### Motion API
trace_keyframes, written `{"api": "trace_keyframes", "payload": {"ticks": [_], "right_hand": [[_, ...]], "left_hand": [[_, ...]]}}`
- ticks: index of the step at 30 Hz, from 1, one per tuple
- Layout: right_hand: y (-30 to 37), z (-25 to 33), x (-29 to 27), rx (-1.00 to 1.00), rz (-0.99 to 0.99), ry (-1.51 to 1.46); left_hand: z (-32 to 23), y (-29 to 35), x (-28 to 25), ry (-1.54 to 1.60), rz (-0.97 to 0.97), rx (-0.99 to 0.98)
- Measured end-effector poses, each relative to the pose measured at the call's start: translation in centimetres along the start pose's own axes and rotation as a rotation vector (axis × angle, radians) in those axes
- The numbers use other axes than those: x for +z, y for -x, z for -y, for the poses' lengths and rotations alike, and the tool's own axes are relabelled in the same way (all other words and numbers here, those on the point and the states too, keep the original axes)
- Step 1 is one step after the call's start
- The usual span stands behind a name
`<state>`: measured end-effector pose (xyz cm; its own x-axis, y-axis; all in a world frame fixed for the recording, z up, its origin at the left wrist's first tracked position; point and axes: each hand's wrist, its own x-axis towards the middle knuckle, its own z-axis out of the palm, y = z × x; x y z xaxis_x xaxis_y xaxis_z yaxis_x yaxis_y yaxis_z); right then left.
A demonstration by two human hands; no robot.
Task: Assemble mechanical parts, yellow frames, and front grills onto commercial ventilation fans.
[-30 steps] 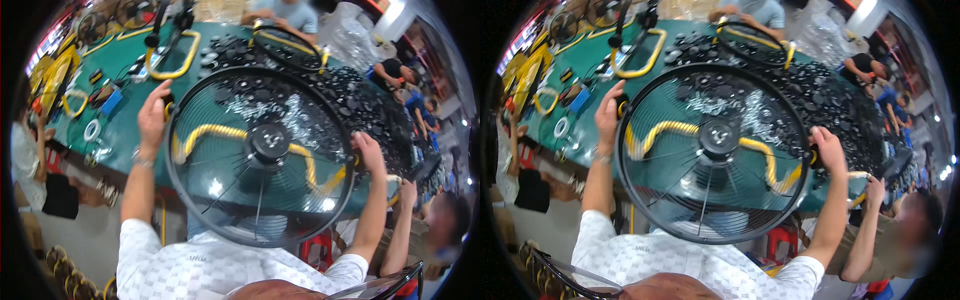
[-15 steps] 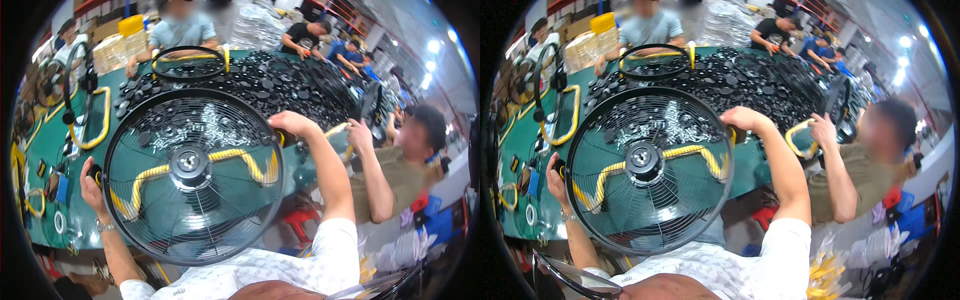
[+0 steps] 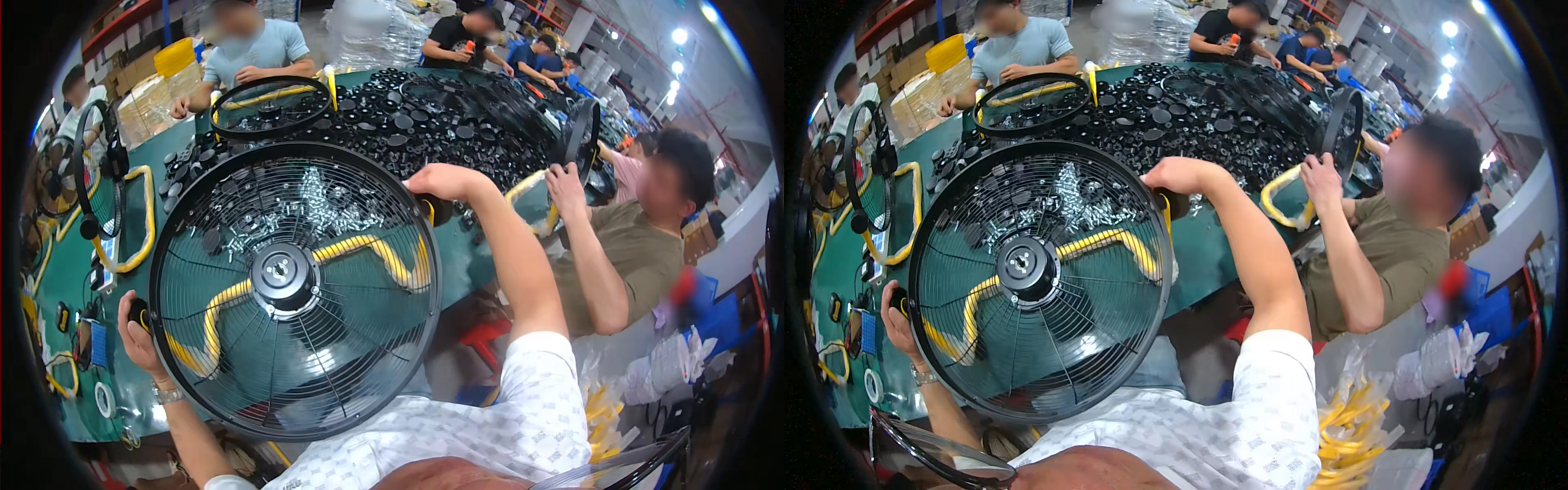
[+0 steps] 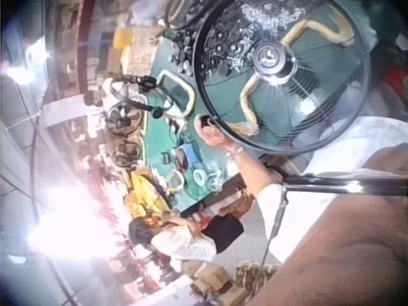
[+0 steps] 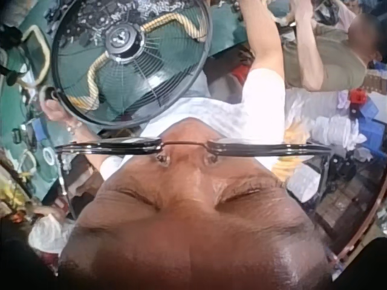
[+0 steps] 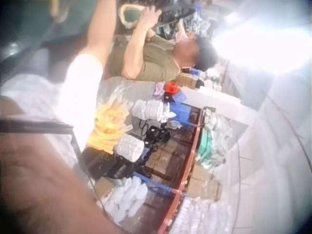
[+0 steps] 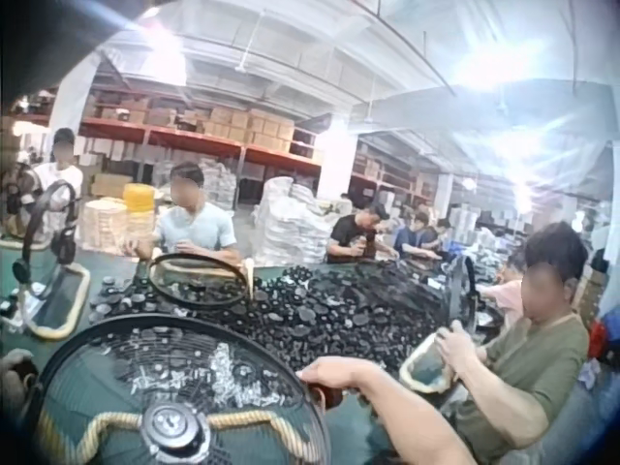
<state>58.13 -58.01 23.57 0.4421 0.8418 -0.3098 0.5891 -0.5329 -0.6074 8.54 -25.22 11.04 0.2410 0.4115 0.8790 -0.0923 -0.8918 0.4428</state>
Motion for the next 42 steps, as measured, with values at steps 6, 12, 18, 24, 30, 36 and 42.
{"api": "trace_keyframes", "payload": {"ticks": [6, 12, 18, 24, 30, 36, 42], "right_hand": [[3.3, -1.8, 3.6, -0.644, -0.963, 0.199], [2.4, -1.9, 3.8, -0.540, -0.562, 0.092], [0.1, 0.0, 0.7, -0.073, -0.220, -0.113], [4.6, -2.9, 5.2, -0.802, -0.911, 0.404], [1.7, -1.9, 2.1, -0.159, -0.301, -0.060], [2.4, -0.7, 1.9, -0.229, -0.542, 0.116], [4.1, -2.7, 5.6, -0.813, -0.851, 0.357]], "left_hand": [[-2.1, -2.6, -1.7, -0.055, 0.001, -0.350], [-3.0, -5.8, -1.4, -0.314, 0.411, -0.588], [-2.4, -0.1, 1.8, 0.060, -0.139, -0.215], [-2.3, -5.2, -3.6, 0.017, 0.211, -0.591], [-0.5, -1.3, -0.9, -0.120, 0.127, -0.271], [-1.3, -0.9, -0.7, -0.072, -0.005, -0.303], [-2.5, -6.5, -3.1, -0.430, 0.553, -0.660]]}}
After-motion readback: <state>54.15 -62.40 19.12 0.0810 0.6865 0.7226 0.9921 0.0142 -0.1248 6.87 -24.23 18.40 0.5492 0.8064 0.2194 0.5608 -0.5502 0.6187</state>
